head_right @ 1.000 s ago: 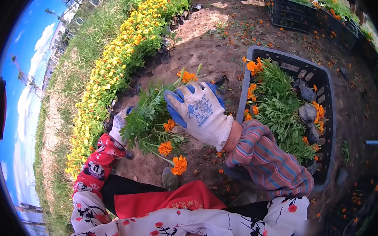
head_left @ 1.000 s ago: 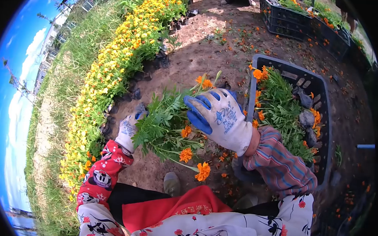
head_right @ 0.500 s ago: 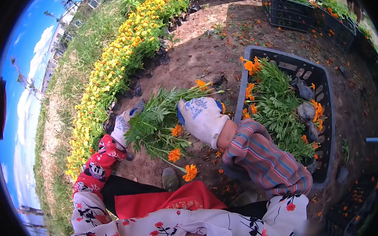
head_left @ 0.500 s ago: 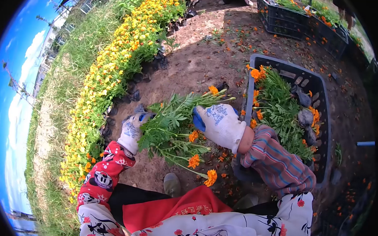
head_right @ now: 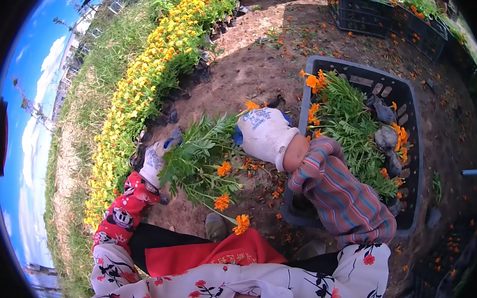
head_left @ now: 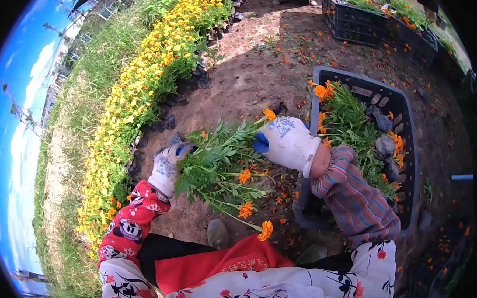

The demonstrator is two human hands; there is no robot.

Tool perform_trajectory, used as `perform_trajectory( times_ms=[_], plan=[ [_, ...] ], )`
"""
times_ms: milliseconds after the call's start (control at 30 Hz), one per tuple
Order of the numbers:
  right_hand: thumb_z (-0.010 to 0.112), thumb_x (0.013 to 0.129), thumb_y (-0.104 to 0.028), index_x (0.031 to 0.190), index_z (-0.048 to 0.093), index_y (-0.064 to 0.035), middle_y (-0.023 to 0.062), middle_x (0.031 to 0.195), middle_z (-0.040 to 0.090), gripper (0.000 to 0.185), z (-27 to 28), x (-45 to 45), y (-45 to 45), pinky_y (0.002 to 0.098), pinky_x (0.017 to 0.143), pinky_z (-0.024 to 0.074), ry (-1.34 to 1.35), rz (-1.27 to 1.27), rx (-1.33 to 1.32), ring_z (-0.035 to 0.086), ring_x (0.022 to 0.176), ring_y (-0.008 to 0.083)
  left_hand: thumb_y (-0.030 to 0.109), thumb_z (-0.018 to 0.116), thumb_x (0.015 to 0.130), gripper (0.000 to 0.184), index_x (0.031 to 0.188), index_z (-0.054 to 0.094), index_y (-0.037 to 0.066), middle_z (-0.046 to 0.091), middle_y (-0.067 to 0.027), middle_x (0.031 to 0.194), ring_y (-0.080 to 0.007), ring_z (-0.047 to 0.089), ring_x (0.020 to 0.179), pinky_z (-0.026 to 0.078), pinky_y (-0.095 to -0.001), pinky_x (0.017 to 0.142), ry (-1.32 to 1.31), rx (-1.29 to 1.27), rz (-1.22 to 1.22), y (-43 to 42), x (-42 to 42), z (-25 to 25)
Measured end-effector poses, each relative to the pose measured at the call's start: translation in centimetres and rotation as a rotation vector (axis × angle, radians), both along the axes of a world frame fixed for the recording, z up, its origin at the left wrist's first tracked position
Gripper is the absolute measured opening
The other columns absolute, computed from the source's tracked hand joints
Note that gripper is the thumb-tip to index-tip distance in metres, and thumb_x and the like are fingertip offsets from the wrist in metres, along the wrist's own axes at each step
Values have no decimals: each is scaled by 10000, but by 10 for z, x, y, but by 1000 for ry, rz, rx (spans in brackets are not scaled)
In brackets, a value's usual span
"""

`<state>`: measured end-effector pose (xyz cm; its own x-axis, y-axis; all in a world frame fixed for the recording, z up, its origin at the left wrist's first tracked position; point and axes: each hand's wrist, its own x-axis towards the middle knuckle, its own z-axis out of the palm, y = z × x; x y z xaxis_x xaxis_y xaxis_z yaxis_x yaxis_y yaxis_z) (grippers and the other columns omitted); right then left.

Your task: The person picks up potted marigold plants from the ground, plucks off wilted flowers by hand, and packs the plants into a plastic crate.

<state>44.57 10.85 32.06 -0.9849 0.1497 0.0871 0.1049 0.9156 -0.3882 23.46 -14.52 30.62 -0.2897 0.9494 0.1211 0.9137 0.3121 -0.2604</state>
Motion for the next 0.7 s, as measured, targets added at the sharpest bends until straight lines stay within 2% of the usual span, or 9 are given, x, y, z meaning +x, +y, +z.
perform_trajectory(
  times_ms=[100, 133, 267, 367, 433, 567, 633, 667, 700],
  plan=[
    [605, 739, -218, 820, 612, -65, 123, 733, 632, 173, -6, -6, -6, 413, 657, 490, -99, 35, 112, 637, 733, 291, 135, 592, 734, 422, 1146, 562, 222, 599, -62, 1057, -273, 614, 890, 486, -411, 764, 50, -38, 20, 1, 0, -2],
    [633, 715, -230, 845, 609, -68, 127, 763, 638, 209, -7, -6, -6, 410, 669, 492, -93, 40, 91, 641, 749, 285, 139, 593, 734, 425, 1150, 562, 222, 598, -63, 1057, -271, 614, 890, 487, -409, 764, -20, -16, 40, 2, 0, -2],
    [644, 716, -252, 839, 608, -64, 121, 760, 639, 227, -5, -1, -4, 409, 668, 493, -22, 71, 135, 640, 748, 287, 126, 587, 734, 426, 1149, 567, 219, 599, -63, 1041, -269, 615, 874, 496, -390, 747, -64, 18, 53, 4, 9, 4],
    [563, 791, -262, 851, 650, -53, 140, 837, 657, 234, 2, -3, -4, 400, 708, 503, -73, 84, 44, 647, 796, 297, 102, 579, 736, 425, 1144, 572, 218, 601, -61, 1026, -266, 615, 859, 503, -371, 727, -56, -5, 2, 3, 5, 2],
    [527, 831, -345, 853, 639, -38, 161, 814, 647, 328, -4, -7, -7, 409, 712, 498, -10, 6, -123, 640, 787, 310, 90, 580, 731, 428, 1139, 575, 218, 603, -61, 1014, -265, 615, 856, 505, -368, 722, -52, -24, 7, 2, 1, -4],
    [536, 849, -376, 873, 614, -49, 170, 795, 626, 337, -37, -16, -9, 423, 712, 477, 81, -14, -314, 611, 806, 348, 67, 586, 712, 435, 1123, 584, 207, 610, -63, 998, -265, 614, 858, 506, -364, 717, -75, -65, 20, 3, 3, -2],
    [505, 845, -370, 874, 622, -21, 189, 813, 642, 369, -54, -24, -7, 426, 714, 490, -11, 36, -375, 633, 789, 322, 68, 587, 709, 428, 1117, 586, 197, 612, -64, 1002, -266, 614, 865, 506, -365, 724, -93, -48, -20, 5, 5, 0],
    [555, 816, -346, 821, 624, -11, 161, 718, 639, 342, -58, -23, -11, 393, 651, 492, 52, -37, -459, 640, 700, 291, 69, 588, 707, 421, 1111, 588, 186, 615, -66, 1006, -268, 614, 872, 506, -366, 731, -112, -29, -58, 6, 7, 1],
    [555, 816, -346, 821, 624, -11, 161, 718, 639, 342, -60, -22, -11, 393, 651, 492, 52, -40, -461, 640, 700, 291, 69, 588, 707, 421, 1111, 588, 186, 615, -66, 1006, -268, 614, 872, 506, -366, 731, -113, -32, -60, 6, 10, 4]
  ],
)
